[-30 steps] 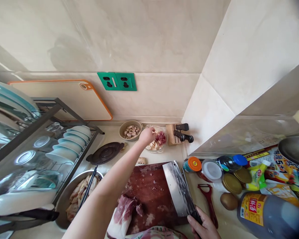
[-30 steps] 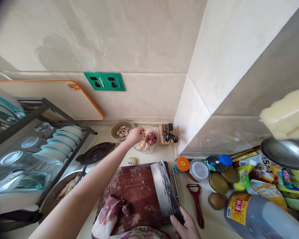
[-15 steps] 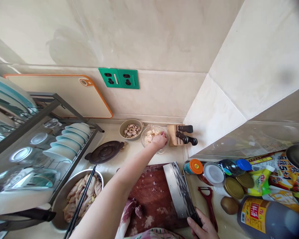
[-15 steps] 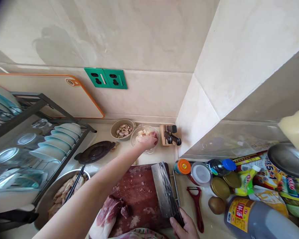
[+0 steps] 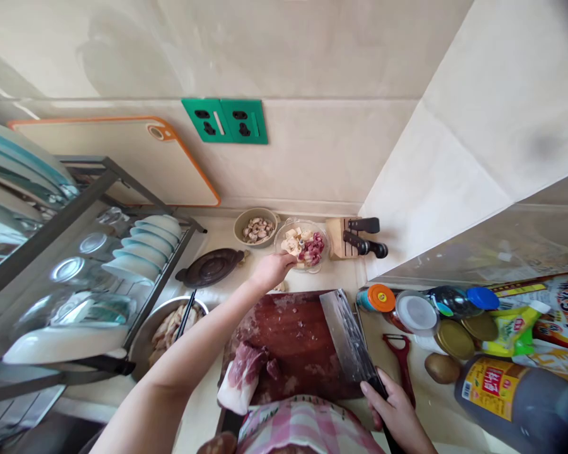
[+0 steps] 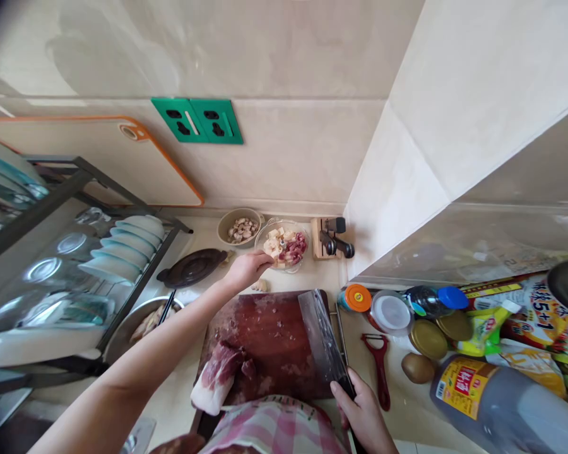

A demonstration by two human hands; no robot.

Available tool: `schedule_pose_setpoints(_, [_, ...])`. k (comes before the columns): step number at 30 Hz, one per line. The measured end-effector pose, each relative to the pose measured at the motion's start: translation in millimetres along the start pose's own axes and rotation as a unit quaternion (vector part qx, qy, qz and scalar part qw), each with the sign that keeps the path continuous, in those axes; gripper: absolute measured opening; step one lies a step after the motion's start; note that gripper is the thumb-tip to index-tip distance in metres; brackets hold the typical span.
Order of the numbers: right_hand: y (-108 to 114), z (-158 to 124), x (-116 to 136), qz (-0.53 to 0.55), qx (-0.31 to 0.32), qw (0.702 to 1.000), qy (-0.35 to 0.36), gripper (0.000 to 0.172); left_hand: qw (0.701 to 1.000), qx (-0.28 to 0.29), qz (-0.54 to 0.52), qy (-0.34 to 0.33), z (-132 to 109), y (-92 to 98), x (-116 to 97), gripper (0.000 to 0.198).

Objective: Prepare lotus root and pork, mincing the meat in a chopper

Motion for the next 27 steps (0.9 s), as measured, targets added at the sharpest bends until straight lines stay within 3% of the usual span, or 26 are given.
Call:
schedule_pose_setpoints(2, [2.3,-1.4,-2.0,-0.023,0.008,1.000,0.001,0.047,0.997,0.021,-0.074,-0.003,-36.1,-14.0,14.6,0.026])
schedule_pose_setpoints(4, [4.1,-3.2,-7.2,-0.051,0.017,0.999,-0.002,0.046,0.990,0.093,-0.101,-0.014,-75.6,-39.6,23.1,0.022])
schedule_pose_setpoints(7, [5.4,-4.7,-12.9,-0.117,0.030,0.993,0.003,0.049,0.973,0.213,-0.076,-0.047,-131.9,-83.3,27.2,0.032])
schedule_pose_setpoints(10, [4.3,-4.4,-10.0,-0.187,0.033,0.982,0.021,0.052,0.968,0.243,-0.026,-0.064,-164.5,-114.8,31.4,0.028])
schedule_pose_setpoints(13, [-1.1,-3.0,-2.0,-0.216,0.047,0.974,0.045,0.051,0.976,0.211,-0.004,-0.061,-169.8,-128.4,31.7,0.014])
schedule_pose_setpoints(16, [-2.7,-1.9,7.0,-0.229,0.052,0.969,0.073,0.050,0.981,0.178,-0.065,-0.034,-158.6,-127.5,24.8,0.013])
schedule_pose_setpoints(20, [-7.6,-2.1,27.5,-0.256,0.065,0.954,0.142,0.041,0.983,0.113,-0.075,0.121,-140.0,-126.7,36.8,0.029])
schedule_pose_setpoints(22, [-17.7,-3.5,43.0,-0.276,0.087,0.938,0.193,0.035,0.986,0.057,-0.036,0.152,-140.4,-124.3,41.7,0.029])
schedule_pose_setpoints(24, [-30.6,-6.0,56.7,-0.303,0.115,0.916,0.237,0.032,0.993,0.017,-0.038,0.109,-146.2,-123.2,36.7,0.023])
schedule_pose_setpoints(27, [-46.5,-10.6,65.5,-0.358,0.153,0.881,0.270,0.031,0.997,0.001,-0.068,0.026,-157.3,-126.6,27.0,0.014])
Point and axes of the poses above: each hand's wrist, its own z-axis towards the middle knuckle, its own y-axis out of the back of the hand, x = y × z, the point moved 9 cm from there along z, towards the middle knuckle, and after that the axes turned 15 degrees about y, right-handed, at the moved point
